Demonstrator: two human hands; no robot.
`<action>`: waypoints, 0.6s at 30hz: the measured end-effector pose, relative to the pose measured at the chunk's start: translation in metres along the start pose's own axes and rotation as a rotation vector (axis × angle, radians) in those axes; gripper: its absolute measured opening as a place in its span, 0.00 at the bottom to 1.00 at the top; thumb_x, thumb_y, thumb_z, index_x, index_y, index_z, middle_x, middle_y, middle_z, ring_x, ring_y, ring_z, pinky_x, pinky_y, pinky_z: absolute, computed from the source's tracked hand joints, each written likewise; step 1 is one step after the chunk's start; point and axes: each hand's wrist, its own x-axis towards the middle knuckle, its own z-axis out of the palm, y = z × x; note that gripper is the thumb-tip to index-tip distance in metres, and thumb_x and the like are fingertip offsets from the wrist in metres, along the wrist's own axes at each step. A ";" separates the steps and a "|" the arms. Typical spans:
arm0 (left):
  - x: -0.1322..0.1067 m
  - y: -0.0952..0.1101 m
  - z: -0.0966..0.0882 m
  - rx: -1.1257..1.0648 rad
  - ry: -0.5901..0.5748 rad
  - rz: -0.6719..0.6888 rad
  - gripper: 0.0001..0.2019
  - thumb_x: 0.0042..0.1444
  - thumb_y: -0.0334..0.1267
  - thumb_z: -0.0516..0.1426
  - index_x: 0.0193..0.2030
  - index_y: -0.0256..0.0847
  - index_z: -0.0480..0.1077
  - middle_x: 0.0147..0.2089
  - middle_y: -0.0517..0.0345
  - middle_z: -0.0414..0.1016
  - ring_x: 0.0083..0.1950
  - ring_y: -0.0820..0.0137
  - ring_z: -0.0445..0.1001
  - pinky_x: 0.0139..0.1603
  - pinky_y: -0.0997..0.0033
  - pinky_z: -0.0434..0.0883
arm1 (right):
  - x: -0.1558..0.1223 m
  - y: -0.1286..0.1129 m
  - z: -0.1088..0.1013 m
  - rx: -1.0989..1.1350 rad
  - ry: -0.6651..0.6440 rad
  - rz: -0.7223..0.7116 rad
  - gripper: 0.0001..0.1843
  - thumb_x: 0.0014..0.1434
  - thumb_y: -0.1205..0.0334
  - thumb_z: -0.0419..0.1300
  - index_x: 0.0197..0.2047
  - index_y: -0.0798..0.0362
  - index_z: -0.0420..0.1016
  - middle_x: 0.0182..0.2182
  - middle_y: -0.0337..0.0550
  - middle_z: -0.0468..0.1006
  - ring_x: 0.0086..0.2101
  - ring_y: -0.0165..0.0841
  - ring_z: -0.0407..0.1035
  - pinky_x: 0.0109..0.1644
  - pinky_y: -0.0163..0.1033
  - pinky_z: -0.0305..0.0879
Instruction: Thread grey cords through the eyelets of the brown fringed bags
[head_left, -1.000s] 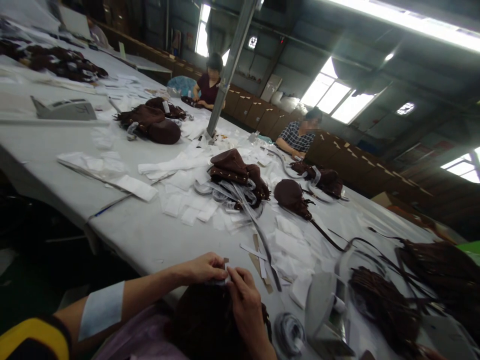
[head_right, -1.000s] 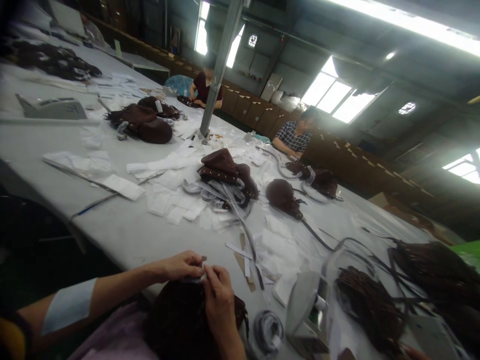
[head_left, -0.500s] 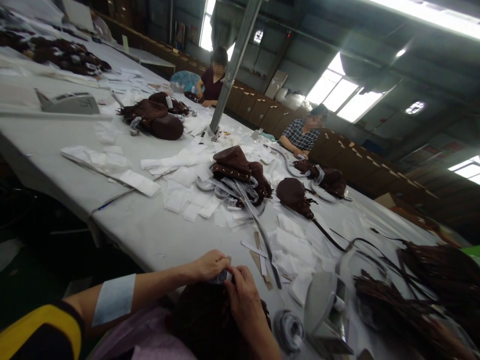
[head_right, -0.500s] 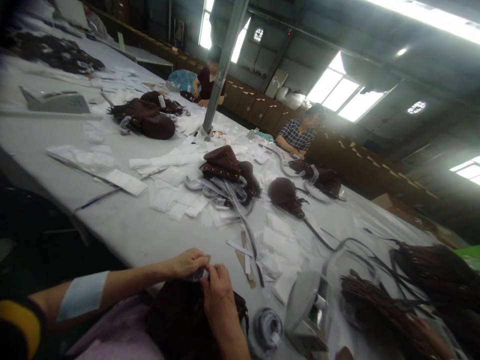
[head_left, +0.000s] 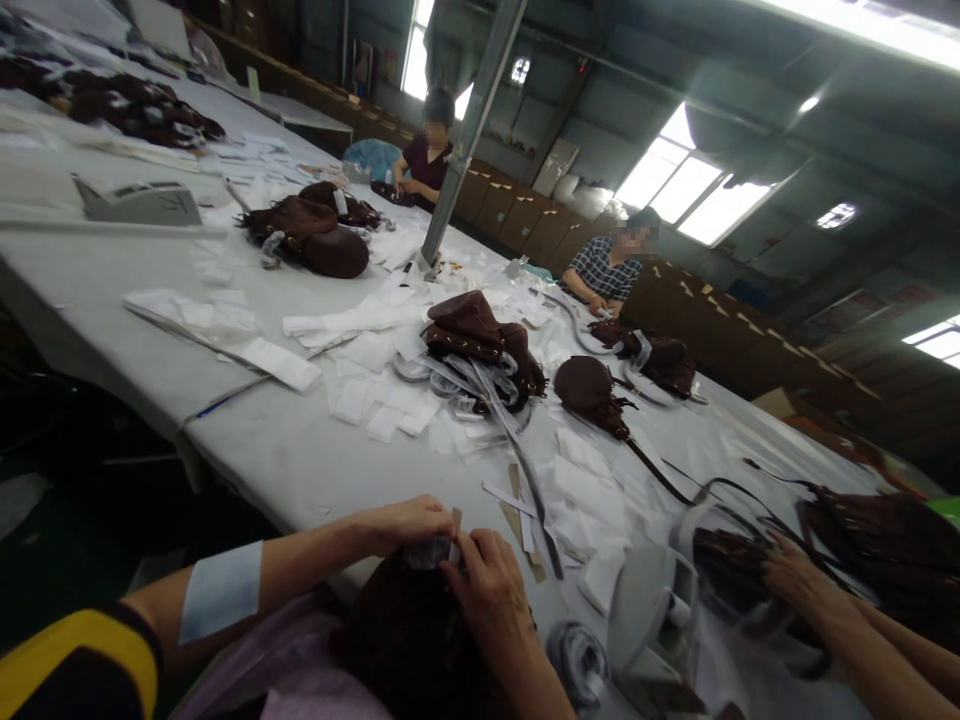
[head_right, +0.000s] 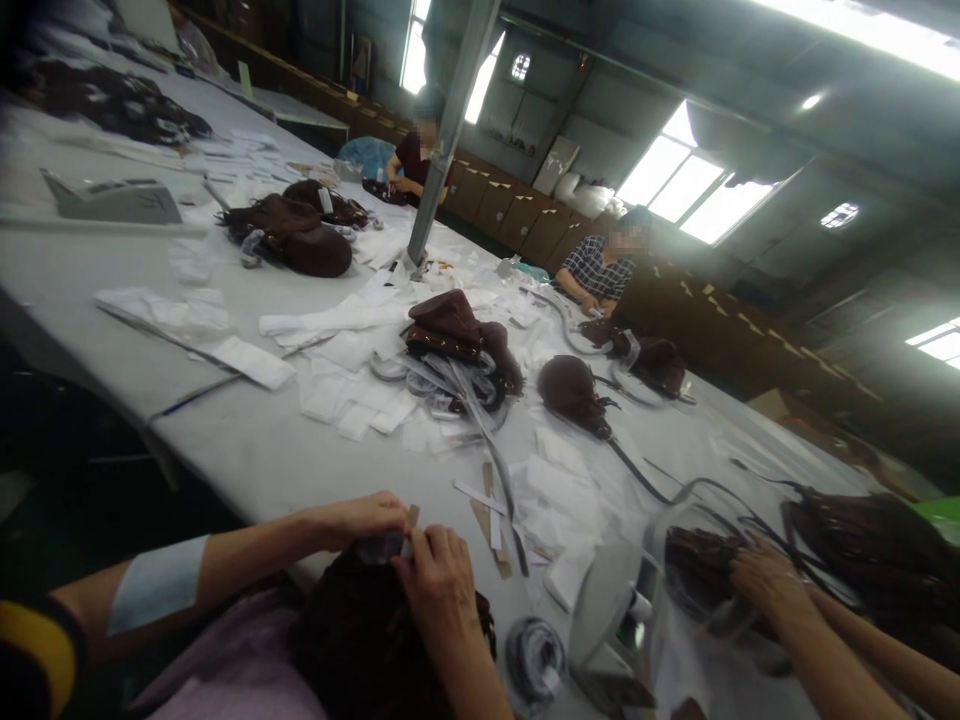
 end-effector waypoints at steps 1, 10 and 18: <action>-0.002 0.002 -0.001 -0.014 -0.040 0.003 0.08 0.43 0.40 0.54 0.22 0.38 0.64 0.20 0.65 0.58 0.20 0.77 0.55 0.21 0.75 0.52 | -0.002 0.000 0.002 -0.007 0.022 0.003 0.13 0.63 0.58 0.55 0.48 0.54 0.71 0.34 0.47 0.71 0.35 0.39 0.65 0.38 0.44 0.65; -0.016 0.013 0.000 -0.005 -0.110 0.096 0.06 0.45 0.36 0.54 0.28 0.36 0.69 0.22 0.66 0.60 0.23 0.78 0.55 0.23 0.77 0.51 | -0.004 0.002 0.002 0.402 0.097 0.239 0.19 0.62 0.62 0.55 0.57 0.52 0.64 0.37 0.45 0.75 0.37 0.35 0.70 0.41 0.40 0.69; -0.009 0.002 0.002 0.230 0.003 0.164 0.07 0.47 0.37 0.54 0.27 0.35 0.70 0.21 0.66 0.62 0.25 0.77 0.58 0.24 0.77 0.53 | 0.017 0.006 -0.011 0.376 0.052 0.192 0.11 0.61 0.65 0.53 0.35 0.50 0.77 0.29 0.42 0.77 0.32 0.33 0.71 0.36 0.36 0.66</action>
